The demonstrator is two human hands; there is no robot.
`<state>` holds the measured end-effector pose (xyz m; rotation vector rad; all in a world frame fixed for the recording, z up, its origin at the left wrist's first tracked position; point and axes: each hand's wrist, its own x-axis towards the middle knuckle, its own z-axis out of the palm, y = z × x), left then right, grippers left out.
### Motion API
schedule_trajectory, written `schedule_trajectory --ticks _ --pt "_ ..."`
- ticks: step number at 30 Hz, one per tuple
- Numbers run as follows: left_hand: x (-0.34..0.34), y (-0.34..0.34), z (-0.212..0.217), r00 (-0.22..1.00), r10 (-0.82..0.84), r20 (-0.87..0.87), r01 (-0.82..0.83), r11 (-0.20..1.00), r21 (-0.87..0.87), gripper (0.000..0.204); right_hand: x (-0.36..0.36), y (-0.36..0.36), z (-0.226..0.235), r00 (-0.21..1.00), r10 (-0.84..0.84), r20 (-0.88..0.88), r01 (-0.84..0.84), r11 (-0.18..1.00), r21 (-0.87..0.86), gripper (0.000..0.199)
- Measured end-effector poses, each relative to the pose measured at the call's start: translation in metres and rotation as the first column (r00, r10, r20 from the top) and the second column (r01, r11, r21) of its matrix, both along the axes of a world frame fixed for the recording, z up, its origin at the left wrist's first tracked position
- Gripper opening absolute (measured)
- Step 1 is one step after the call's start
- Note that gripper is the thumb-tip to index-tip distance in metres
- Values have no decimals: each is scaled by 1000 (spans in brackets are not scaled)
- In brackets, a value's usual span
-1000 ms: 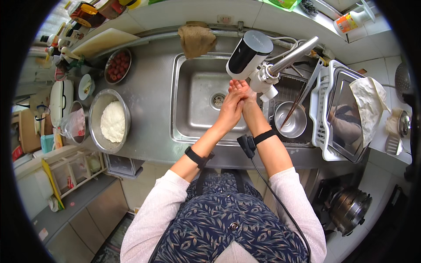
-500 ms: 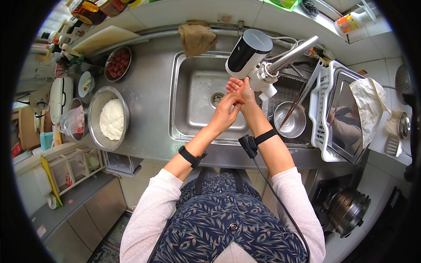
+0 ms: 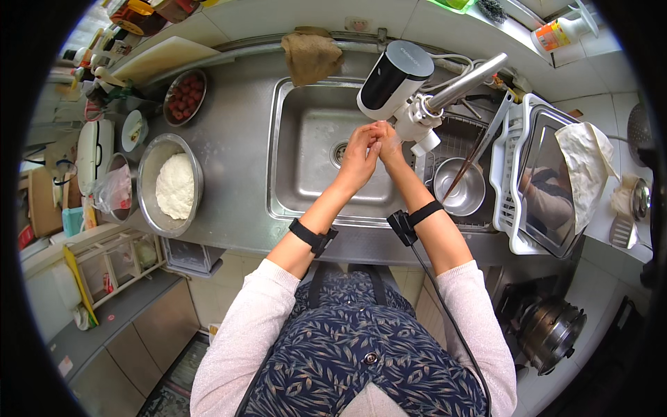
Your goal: The person kneads a ball of dough in a metal bowl by hand, repeatedly folding and pressing it. After kneading, the person washes their hands and a pair of chopsticks at the sink, then places the chopsticks in a holder.
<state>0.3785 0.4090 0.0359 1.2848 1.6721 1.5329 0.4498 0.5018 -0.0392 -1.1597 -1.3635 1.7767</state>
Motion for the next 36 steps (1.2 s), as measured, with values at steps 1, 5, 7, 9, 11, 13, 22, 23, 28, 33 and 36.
schedule_trajectory --ticks 1,5,7,9,11,13,22,23,28,33,36 --pt "0 -2 -4 1000 -20 9 21 999 -31 21 1 0 0 998 -16 66 16 1000 8 44" --pt "7 -13 -11 983 -118 139 141 975 -171 28 6 1 3 979 43 199 -24 995 -100 48" --pt "19 -8 -8 951 -32 307 76 988 -132 38 5 1 2 983 40 182 -17 992 -128 48" --pt "35 0 0 878 72 473 49 969 -240 53 3 -3 -1 990 2 140 27 978 -206 48" --pt "52 6 8 749 161 643 -21 975 -219 57 1 -10 -4 993 -39 115 39 999 1 45" --pt "42 15 6 480 243 843 115 935 -335 57 0 -20 -6 970 -163 182 95 937 335 38" --pt "21 29 -31 -115 173 978 158 975 -153 39 -15 -15 23 978 -139 -159 85 948 -305 37" --pt "24 27 -29 -142 144 979 161 980 -120 38 -17 -9 26 946 -234 -225 116 891 -439 39" --pt "33 6 -6 24 -1 1000 193 981 -3 57 -21 6 31 727 -536 -429 -6 620 -785 38" --pt "30 20 -4 138 147 979 159 973 -168 50 -24 2 22 706 -606 -366 176 651 -739 36" --pt "24 28 -15 111 231 967 158 956 -247 45 -28 -6 20 728 -564 -389 224 733 -643 41"
